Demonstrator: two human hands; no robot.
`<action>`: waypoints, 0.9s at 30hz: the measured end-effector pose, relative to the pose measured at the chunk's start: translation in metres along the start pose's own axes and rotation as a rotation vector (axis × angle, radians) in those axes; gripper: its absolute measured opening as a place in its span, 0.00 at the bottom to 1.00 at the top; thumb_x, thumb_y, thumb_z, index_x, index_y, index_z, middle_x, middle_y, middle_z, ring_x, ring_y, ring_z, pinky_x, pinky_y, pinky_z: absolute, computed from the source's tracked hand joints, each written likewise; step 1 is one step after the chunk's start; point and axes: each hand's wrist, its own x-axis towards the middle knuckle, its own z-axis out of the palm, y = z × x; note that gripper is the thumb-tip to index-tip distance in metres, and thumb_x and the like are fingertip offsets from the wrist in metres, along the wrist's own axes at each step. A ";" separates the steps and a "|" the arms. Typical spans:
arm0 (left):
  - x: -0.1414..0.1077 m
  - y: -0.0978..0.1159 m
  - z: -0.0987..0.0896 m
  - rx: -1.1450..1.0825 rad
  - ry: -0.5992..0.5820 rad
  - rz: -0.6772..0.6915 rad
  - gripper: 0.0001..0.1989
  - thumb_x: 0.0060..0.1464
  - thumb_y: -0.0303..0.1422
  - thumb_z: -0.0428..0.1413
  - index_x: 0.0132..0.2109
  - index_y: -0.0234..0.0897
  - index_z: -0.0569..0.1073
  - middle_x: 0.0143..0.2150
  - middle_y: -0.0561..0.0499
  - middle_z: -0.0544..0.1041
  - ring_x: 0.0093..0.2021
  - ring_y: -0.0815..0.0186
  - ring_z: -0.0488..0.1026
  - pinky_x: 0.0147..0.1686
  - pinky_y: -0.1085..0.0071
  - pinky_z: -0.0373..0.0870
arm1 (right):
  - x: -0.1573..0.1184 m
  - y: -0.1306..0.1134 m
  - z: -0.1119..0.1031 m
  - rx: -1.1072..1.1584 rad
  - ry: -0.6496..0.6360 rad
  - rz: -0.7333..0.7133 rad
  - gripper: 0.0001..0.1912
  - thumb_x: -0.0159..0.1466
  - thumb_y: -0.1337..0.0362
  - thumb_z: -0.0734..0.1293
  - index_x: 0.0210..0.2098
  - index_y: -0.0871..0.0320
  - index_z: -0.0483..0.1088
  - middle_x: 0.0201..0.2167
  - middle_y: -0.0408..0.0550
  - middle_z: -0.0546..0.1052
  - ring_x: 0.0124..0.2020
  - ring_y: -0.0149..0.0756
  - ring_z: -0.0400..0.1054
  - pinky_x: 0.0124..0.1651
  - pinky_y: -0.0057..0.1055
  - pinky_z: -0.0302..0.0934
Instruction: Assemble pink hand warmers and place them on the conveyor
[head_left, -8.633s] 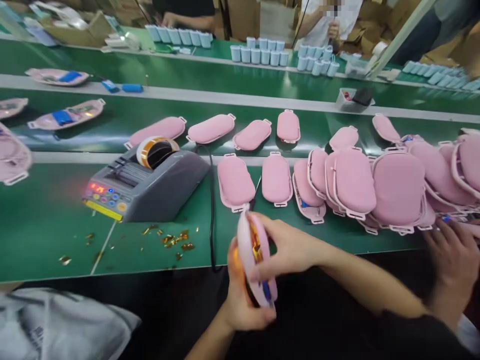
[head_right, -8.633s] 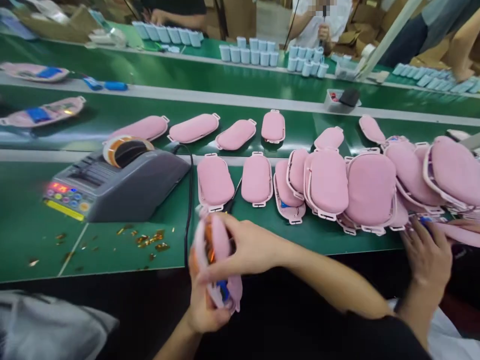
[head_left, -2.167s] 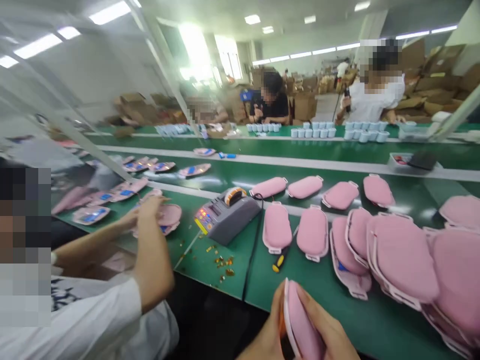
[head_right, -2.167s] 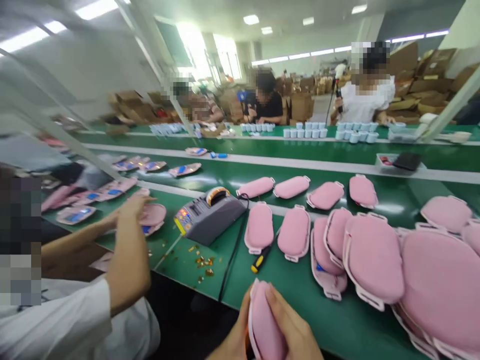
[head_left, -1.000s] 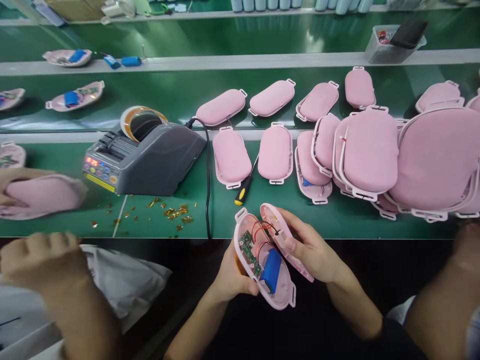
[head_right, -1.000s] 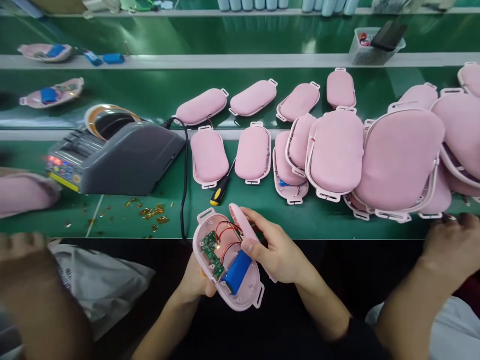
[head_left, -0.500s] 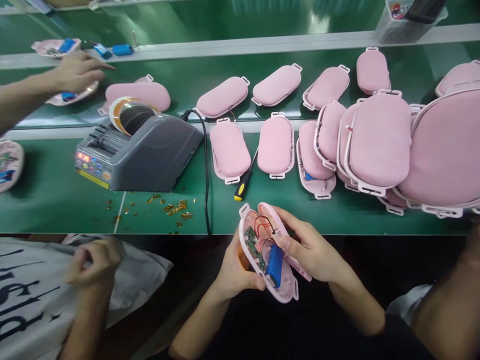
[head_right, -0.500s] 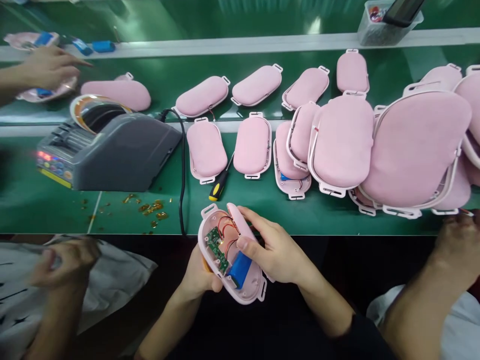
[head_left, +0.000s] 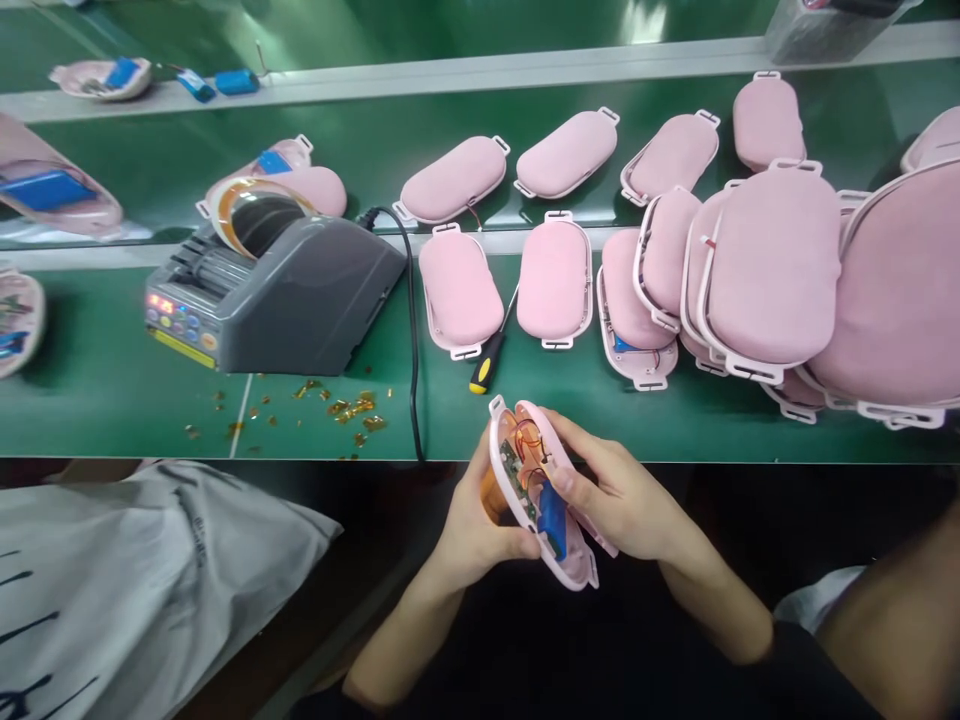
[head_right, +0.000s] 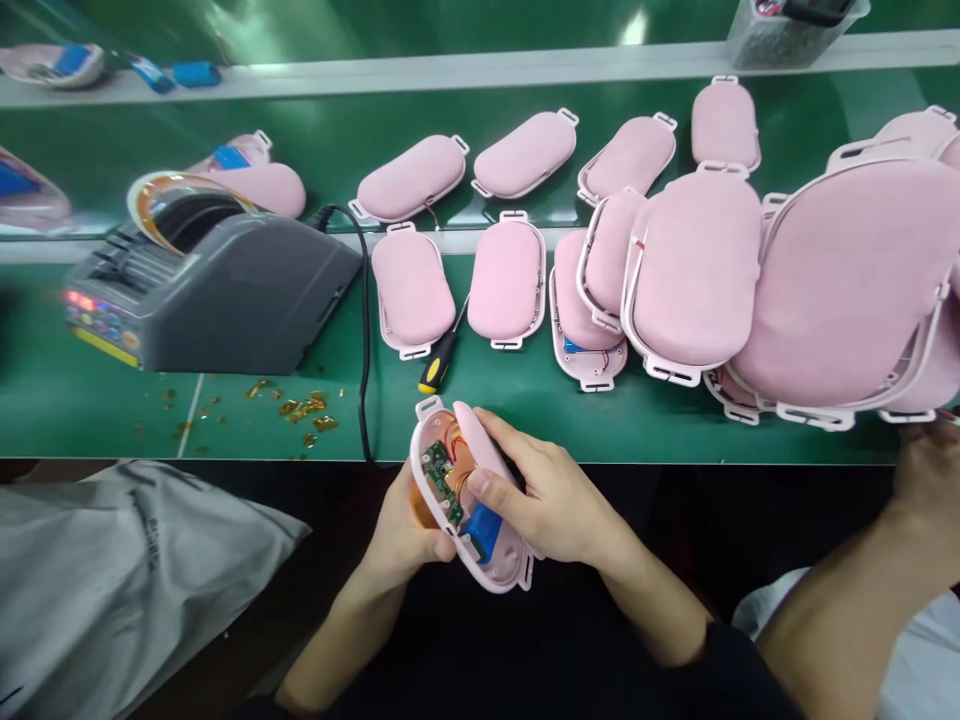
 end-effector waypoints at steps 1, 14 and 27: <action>0.000 0.001 0.000 0.005 0.003 -0.004 0.62 0.35 0.41 0.82 0.74 0.44 0.61 0.55 0.42 0.83 0.51 0.55 0.83 0.50 0.69 0.83 | 0.000 0.000 0.001 -0.006 -0.005 0.004 0.35 0.75 0.43 0.64 0.76 0.44 0.56 0.71 0.44 0.71 0.67 0.47 0.71 0.71 0.46 0.66; -0.003 -0.002 -0.002 0.076 0.053 0.014 0.60 0.37 0.45 0.81 0.73 0.40 0.62 0.53 0.40 0.84 0.49 0.50 0.84 0.47 0.63 0.84 | 0.002 -0.011 0.003 -0.152 -0.044 0.012 0.34 0.78 0.42 0.57 0.78 0.43 0.51 0.66 0.45 0.76 0.60 0.49 0.77 0.61 0.46 0.72; -0.005 -0.014 -0.014 0.296 0.046 -0.022 0.65 0.23 0.63 0.75 0.69 0.44 0.69 0.56 0.55 0.84 0.63 0.35 0.74 0.48 0.53 0.81 | -0.001 -0.009 0.010 -0.285 0.005 -0.056 0.38 0.76 0.38 0.56 0.78 0.48 0.54 0.64 0.52 0.77 0.58 0.51 0.77 0.59 0.47 0.72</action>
